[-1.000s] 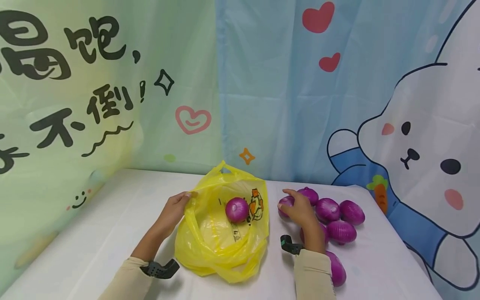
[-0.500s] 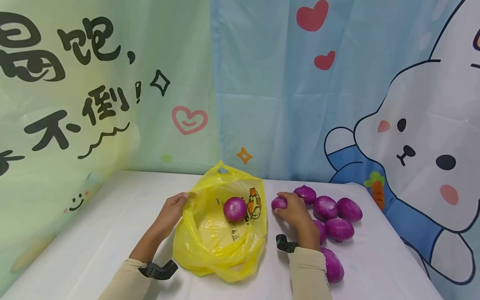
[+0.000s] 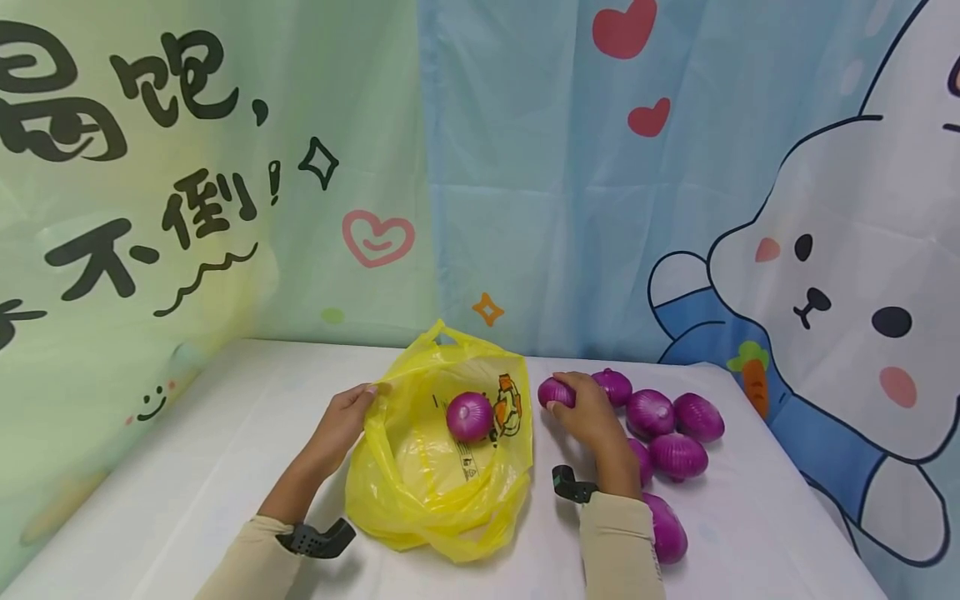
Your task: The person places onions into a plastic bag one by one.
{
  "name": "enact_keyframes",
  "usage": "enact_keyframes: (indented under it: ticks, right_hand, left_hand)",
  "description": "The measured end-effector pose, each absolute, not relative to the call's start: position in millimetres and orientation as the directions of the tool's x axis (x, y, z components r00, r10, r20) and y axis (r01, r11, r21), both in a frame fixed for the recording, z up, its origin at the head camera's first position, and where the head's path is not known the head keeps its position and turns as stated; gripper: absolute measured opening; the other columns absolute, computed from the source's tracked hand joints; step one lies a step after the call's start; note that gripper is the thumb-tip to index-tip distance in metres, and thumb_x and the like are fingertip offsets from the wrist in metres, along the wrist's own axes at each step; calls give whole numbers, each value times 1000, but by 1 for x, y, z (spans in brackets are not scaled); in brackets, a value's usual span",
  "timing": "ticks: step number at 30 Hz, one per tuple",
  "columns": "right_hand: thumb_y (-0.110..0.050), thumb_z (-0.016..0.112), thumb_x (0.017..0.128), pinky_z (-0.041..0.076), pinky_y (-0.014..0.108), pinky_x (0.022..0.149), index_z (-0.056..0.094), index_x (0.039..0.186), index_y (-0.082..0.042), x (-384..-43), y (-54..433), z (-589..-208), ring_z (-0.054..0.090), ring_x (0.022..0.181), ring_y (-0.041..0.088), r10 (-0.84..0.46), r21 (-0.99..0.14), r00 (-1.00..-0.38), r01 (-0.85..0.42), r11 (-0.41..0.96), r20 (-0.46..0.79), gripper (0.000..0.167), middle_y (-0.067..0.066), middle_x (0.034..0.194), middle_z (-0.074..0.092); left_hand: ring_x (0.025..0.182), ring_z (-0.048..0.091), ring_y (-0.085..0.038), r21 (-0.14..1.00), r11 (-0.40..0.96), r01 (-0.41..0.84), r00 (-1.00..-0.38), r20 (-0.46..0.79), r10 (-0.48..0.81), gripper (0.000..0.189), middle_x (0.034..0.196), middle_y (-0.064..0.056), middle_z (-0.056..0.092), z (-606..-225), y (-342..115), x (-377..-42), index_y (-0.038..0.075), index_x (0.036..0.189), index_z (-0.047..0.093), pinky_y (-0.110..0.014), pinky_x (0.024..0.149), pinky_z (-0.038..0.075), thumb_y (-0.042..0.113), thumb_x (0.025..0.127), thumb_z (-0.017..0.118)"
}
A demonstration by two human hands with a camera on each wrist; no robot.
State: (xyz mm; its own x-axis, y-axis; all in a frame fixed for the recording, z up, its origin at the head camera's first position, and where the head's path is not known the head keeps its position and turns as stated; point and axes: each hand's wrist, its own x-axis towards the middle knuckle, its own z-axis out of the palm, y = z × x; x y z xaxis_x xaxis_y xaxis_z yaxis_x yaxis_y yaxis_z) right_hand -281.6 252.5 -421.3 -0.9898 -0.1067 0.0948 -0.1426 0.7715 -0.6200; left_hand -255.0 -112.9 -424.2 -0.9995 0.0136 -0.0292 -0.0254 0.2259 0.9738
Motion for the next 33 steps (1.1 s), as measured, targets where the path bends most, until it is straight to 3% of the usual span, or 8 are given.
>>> enact_keyframes:
  ticks: [9, 18, 27, 33]
  right_hand:
    - [-32, 66, 94, 50, 51, 90, 45, 146, -10, -275, 247, -411, 53, 116, 40, -100, -742, -988, -155, 652, 118, 61, 24, 139, 48]
    - [-41, 65, 93, 44, 54, 96, 43, 147, -14, -274, 238, -399, 37, 134, 42, -97, -829, -982, -188, 527, 161, 65, 20, 145, 43]
    - [-30, 67, 94, 44, 48, 98, 47, 144, -11, -272, 212, -391, 46, 129, 35, -213, -878, -949, -298, 374, 232, 58, 17, 140, 49]
    - [-28, 67, 94, 47, 45, 96, 48, 144, -12, -271, 199, -394, 45, 130, 36, -283, -889, -934, -309, 337, 217, 56, 17, 141, 49]
  left_hand:
    - [80, 58, -19, 974, 224, -9, -1000, -12, 9, 40, 101, -10, 62, -424, -112, -255, 4, 128, 60, -28, 69, 50, 30, 105, 41]
    - [83, 58, -19, 978, 207, -13, -1000, -17, 17, 39, 103, -10, 62, -423, -113, -255, 5, 129, 59, -29, 72, 51, 30, 105, 41]
    - [80, 58, -18, 977, 212, 1, -1000, -5, 30, 39, 100, -10, 62, -421, -112, -253, 5, 128, 60, -29, 70, 51, 30, 105, 41]
    - [79, 59, -19, 978, 210, 9, -1000, 4, 27, 39, 99, -10, 62, -422, -113, -253, 5, 127, 61, -29, 69, 51, 30, 105, 40]
